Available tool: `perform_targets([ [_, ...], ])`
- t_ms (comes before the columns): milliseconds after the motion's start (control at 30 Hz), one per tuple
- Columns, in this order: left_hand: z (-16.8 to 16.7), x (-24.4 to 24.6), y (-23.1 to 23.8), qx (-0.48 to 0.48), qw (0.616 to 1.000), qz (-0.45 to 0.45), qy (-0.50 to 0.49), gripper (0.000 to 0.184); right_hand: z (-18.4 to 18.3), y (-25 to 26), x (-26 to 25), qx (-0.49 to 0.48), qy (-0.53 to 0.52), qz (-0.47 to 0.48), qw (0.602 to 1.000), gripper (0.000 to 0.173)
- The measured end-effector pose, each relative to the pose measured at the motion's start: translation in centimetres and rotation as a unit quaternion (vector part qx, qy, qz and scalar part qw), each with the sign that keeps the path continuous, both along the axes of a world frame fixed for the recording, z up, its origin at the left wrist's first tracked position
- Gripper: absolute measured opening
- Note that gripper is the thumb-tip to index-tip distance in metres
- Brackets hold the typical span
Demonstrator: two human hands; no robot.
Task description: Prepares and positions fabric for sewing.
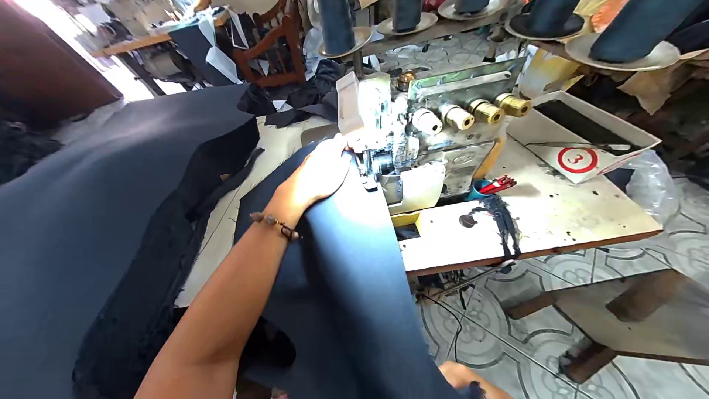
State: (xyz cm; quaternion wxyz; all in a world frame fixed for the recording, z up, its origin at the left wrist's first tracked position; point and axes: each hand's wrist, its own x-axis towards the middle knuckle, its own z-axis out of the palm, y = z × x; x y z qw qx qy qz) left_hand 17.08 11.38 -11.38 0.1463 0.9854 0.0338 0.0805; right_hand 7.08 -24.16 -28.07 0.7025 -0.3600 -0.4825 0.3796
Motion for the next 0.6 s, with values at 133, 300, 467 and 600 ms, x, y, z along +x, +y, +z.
perform_targets([
  [133, -0.2, 2.8, 2.2, 0.005, 0.999, 0.030, -0.028, 0.043, 0.3, 2.4, 0.8, -0.023, 0.017, -0.111, 0.993, 0.021],
  [300, -0.3, 6.5, 4.2, 0.090, 0.988, 0.115, -0.054, 0.055, 0.5, 5.5, 1.9, -0.069, 0.050, -0.260, 0.962, 0.020],
  [467, 1.8, 0.2, 0.5, 0.028, 0.982, 0.110, -0.152, 0.036, 2.2, 7.7, 3.4, -0.079, 0.061, -0.306, 0.947, 0.017],
  [600, -5.8, -16.7, -6.5, -0.078, 0.978, 0.048, -0.186, 0.036, 2.8, 8.9, 4.1, -0.065, 0.078, -0.310, 0.945, 0.018],
])
